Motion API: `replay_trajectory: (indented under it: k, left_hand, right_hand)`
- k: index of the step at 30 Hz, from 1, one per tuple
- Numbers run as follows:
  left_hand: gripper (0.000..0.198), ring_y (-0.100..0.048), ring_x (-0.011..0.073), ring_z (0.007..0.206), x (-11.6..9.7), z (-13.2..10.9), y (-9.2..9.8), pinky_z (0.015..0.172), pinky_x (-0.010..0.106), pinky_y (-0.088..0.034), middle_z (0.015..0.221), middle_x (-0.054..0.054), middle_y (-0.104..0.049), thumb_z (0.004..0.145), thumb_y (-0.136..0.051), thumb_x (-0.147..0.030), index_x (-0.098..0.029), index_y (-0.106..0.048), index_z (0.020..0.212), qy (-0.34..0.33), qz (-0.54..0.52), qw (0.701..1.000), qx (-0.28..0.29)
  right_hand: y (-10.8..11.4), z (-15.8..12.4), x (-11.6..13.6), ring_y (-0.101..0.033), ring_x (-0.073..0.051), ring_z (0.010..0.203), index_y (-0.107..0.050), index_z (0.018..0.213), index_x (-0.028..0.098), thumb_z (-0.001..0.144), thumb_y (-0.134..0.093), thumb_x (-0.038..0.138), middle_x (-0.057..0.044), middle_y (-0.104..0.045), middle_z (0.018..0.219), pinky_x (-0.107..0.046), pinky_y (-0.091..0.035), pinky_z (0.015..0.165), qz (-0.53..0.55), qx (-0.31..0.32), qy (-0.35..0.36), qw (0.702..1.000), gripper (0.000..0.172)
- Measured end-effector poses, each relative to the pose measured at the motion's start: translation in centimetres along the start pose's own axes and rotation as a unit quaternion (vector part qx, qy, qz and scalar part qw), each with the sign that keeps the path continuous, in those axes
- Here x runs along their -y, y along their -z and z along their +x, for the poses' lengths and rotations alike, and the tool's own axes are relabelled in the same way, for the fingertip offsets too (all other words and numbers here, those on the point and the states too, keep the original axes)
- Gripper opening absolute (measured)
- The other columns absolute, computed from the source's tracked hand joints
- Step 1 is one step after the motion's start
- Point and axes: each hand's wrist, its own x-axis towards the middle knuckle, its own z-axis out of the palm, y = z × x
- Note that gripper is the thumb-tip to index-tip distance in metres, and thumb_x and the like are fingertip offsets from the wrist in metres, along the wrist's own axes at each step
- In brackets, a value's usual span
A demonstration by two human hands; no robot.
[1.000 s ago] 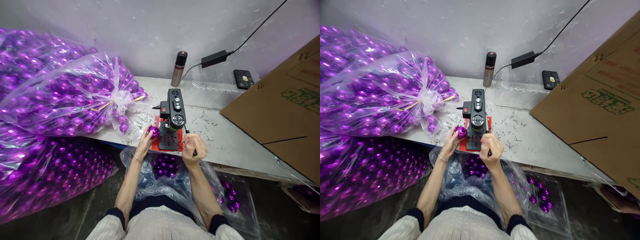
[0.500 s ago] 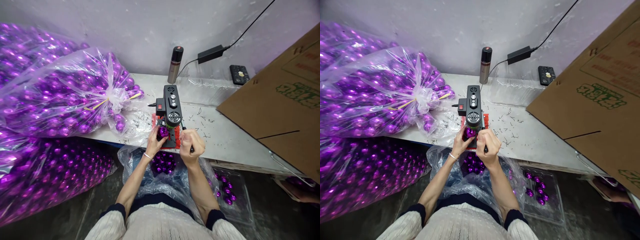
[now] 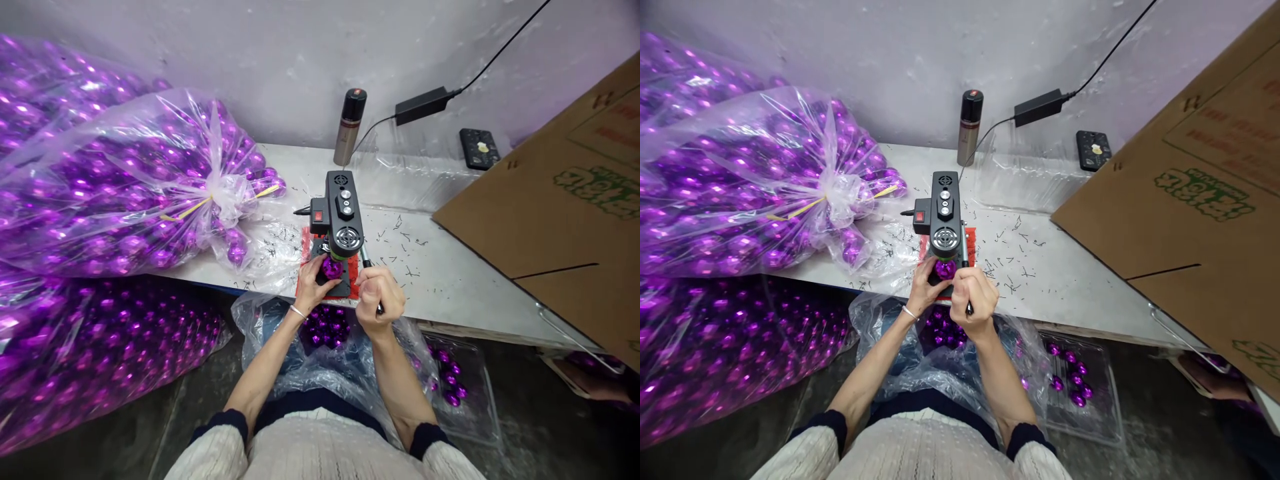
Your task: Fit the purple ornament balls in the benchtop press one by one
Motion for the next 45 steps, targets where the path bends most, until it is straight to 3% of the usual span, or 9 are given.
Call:
replay_trajectory:
  k: [10,22,28,32,35,38,42,45]
  left_hand:
    - [0.069,-0.067,0.0332,0.127,-0.6,0.0,0.5,0.11,0.051,-0.05,0.134,0.016,-0.071,0.083,-0.082,-0.054,-0.021,-0.062,0.139,0.032,-0.012,0.999,0.019]
    - [0.066,-0.067,0.0331,0.125,-0.8,0.0,0.5,0.108,0.051,-0.052,0.132,0.017,-0.071,0.085,-0.08,-0.054,-0.018,-0.063,0.137,0.02,-0.002,1.0,0.014]
    - [0.068,-0.067,0.0337,0.126,-0.5,0.0,0.3,0.109,0.051,-0.051,0.132,0.017,-0.071,0.084,-0.081,-0.055,-0.019,-0.062,0.138,0.025,-0.003,1.0,0.014]
    - [0.067,-0.067,0.0337,0.126,-0.5,-0.1,0.1,0.109,0.052,-0.052,0.131,0.017,-0.071,0.084,-0.08,-0.056,-0.019,-0.063,0.137,0.03,-0.007,0.999,0.009]
    - [0.065,-0.067,0.0333,0.126,-0.5,-0.1,0.1,0.109,0.052,-0.052,0.131,0.016,-0.072,0.084,-0.08,-0.055,-0.02,-0.063,0.137,0.034,-0.01,0.999,0.008]
    - [0.067,-0.068,0.0335,0.126,-0.4,0.1,0.1,0.109,0.052,-0.052,0.132,0.016,-0.071,0.082,-0.083,-0.054,-0.02,-0.063,0.136,0.031,-0.021,0.999,0.01]
    - [0.069,-0.067,0.0334,0.127,-0.4,0.2,0.4,0.111,0.054,-0.052,0.134,0.017,-0.07,0.081,-0.085,-0.051,-0.019,-0.063,0.137,0.023,-0.057,0.998,0.007]
    - [0.068,-0.066,0.0322,0.129,-0.9,-1.1,1.5,0.112,0.054,-0.053,0.136,0.017,-0.069,0.084,-0.082,-0.05,-0.02,-0.06,0.14,0.033,-0.074,0.997,-0.009]
  right_hand:
    - [-1.0,-3.1,-2.1,-0.056,-0.013,0.058,-0.05,0.073,0.024,0.101,-0.042,0.022,0.001,-0.06,0.069,-0.029,-0.047,0.058,0.007,-0.024,0.035,0.999,0.029]
    - [-2.1,-5.3,-3.1,-0.059,-0.012,0.058,-0.047,0.073,0.023,0.104,-0.038,0.026,0.001,-0.06,0.074,-0.034,-0.051,0.066,0.024,-0.066,0.021,0.997,0.032]
    - [-2.2,-5.9,-3.4,-0.063,-0.013,0.06,-0.046,0.076,0.024,0.105,-0.035,0.027,0.002,-0.059,0.074,-0.035,-0.054,0.067,0.017,-0.062,0.017,0.998,0.031]
    - [-2.1,-6.1,-3.9,-0.067,-0.014,0.061,-0.046,0.077,0.024,0.105,-0.035,0.028,0.002,-0.059,0.073,-0.032,-0.053,0.061,0.0,-0.017,0.049,0.999,0.031]
    - [-2.0,-5.8,-3.7,-0.066,-0.014,0.06,-0.047,0.074,0.024,0.104,-0.035,0.027,0.002,-0.058,0.071,-0.032,-0.052,0.059,0.009,-0.026,0.056,0.998,0.032]
    - [-1.7,-4.2,-2.6,-0.06,-0.014,0.056,-0.047,0.069,0.024,0.102,-0.038,0.024,0.001,-0.058,0.067,-0.032,-0.049,0.057,0.016,-0.066,0.01,0.998,0.034]
    - [-0.9,-0.8,-0.5,-0.058,-0.014,0.059,-0.05,0.068,0.023,0.099,-0.047,0.018,0.001,-0.058,0.065,-0.03,-0.043,0.056,0.008,-0.051,-0.058,0.997,0.032]
    - [-0.2,1.0,0.4,-0.058,-0.013,0.061,-0.052,0.067,0.022,0.1,-0.049,0.018,0.0,-0.061,0.067,-0.03,-0.042,0.058,0.027,-0.035,-0.074,0.996,0.033]
